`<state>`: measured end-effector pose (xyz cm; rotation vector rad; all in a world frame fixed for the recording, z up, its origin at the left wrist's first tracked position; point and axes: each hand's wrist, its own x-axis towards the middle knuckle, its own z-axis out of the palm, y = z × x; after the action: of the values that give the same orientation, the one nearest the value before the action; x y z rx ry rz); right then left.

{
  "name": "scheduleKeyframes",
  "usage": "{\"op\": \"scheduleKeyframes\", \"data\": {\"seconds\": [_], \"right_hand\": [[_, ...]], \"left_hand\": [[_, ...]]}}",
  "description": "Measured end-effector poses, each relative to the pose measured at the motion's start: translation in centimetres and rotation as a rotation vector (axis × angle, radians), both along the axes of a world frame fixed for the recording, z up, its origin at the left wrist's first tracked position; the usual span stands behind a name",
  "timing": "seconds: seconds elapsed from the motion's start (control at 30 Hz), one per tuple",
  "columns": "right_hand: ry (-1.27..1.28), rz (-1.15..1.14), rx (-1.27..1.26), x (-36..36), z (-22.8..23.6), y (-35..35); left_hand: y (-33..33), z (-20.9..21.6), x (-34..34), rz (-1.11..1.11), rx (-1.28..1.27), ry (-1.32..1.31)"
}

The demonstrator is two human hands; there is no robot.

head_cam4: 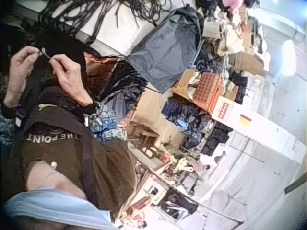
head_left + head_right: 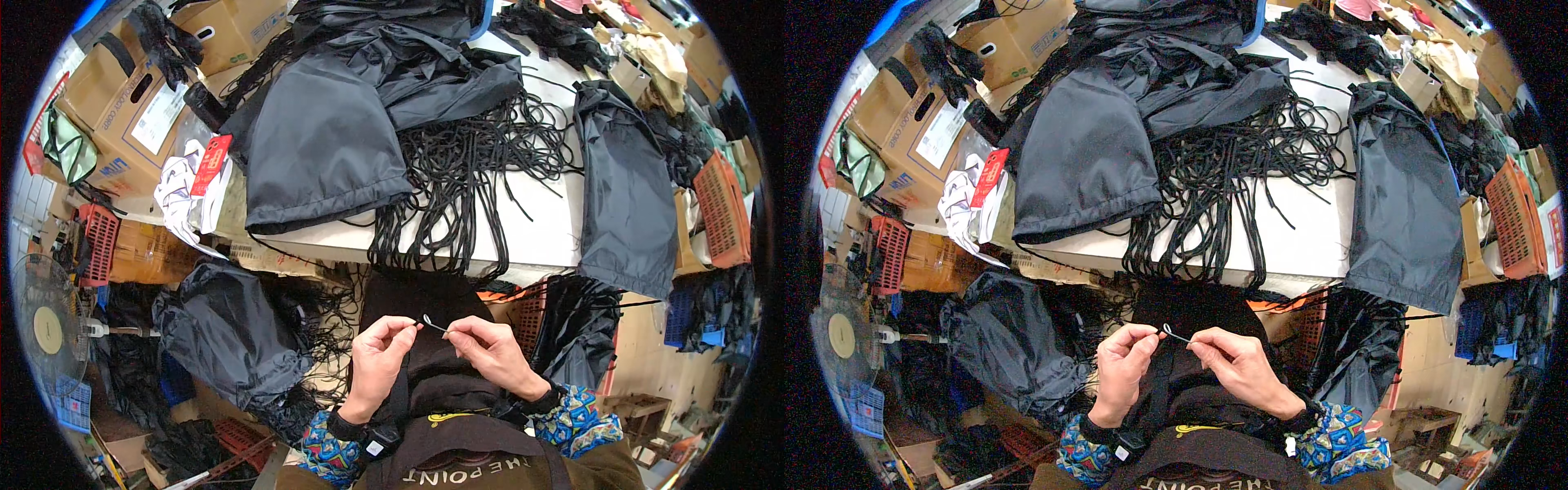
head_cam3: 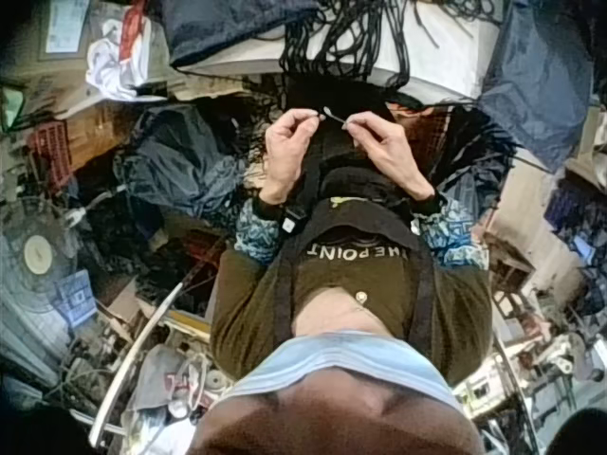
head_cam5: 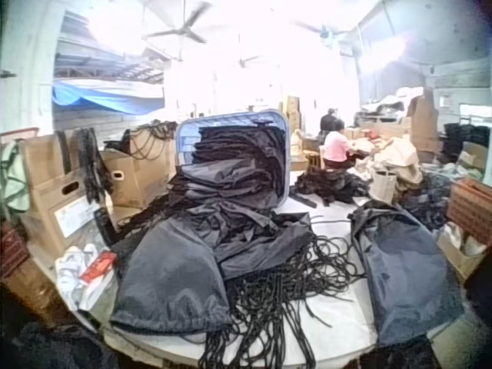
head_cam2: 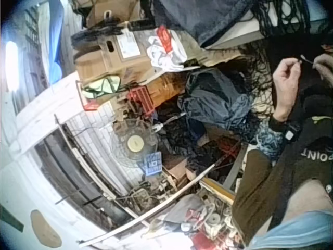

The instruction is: The person threads black drawstrings through the hems of black fabric bags using a small metal tool. They repeatedly pick up a bag, insert the tool into the hem, pull the string through, and place the finished bag aside. The workspace is cluttered with piles of bags and loose strings.

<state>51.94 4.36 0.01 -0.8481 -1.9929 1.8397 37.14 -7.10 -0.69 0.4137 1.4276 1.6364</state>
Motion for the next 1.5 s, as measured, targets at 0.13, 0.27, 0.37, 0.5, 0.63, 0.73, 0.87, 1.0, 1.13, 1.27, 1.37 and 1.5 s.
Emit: {"op": "scheduleKeyframes", "data": {"seconds": [0.13,0.27,0.37,0.5,0.63,0.73,0.87,1.0,1.13,1.27,1.37,1.5], "right_hand": [[-0.011,0.028,0.024,0.0,-0.2,0.0],[-0.031,0.086,0.054,-0.1,0.1,0.1],[-0.05,0.098,0.1,-0.3,0.3,0.1],[0.002,0.113,0.251,-0.4,0.3,0.3],[0.094,0.122,0.412,-0.7,0.1,0.0],[0.054,0.194,0.593,-0.6,0.5,-0.3],[0.301,0.501,0.954,0.0,2.9,-1.6],[0.573,0.669,0.803,-1.4,5.2,-3.9],[0.478,0.901,0.442,-2.7,4.6,-3.3],[0.428,0.573,0.193,-1.2,6.0,-0.9],[0.403,0.624,0.046,-0.9,7.4,0.2],[0.539,0.613,0.279,-0.8,7.4,2.8]], "left_hand": [[-0.2,-0.6,0.0,-0.032,-0.012,0.087],[-0.2,-0.6,0.1,-0.019,-0.014,0.114],[-0.2,-0.5,0.1,-0.05,-0.037,0.089],[-0.5,0.6,-0.3,-0.136,-0.033,-0.154],[-0.3,0.7,-0.8,-0.172,-0.055,-0.158],[0.6,-0.7,-0.6,0.008,0.094,0.296],[2.2,-1.6,-3.5,0.334,0.01,0.381],[3.9,-3.6,-3.6,0.216,-0.032,0.652],[6.2,-2.0,-1.0,-0.087,-0.029,0.049],[11.9,0.7,-5.1,0.201,0.201,-0.478],[15.8,-1.8,-8.6,0.329,0.277,-0.78],[14.0,0.7,-7.1,0.465,0.223,-0.208]]}}
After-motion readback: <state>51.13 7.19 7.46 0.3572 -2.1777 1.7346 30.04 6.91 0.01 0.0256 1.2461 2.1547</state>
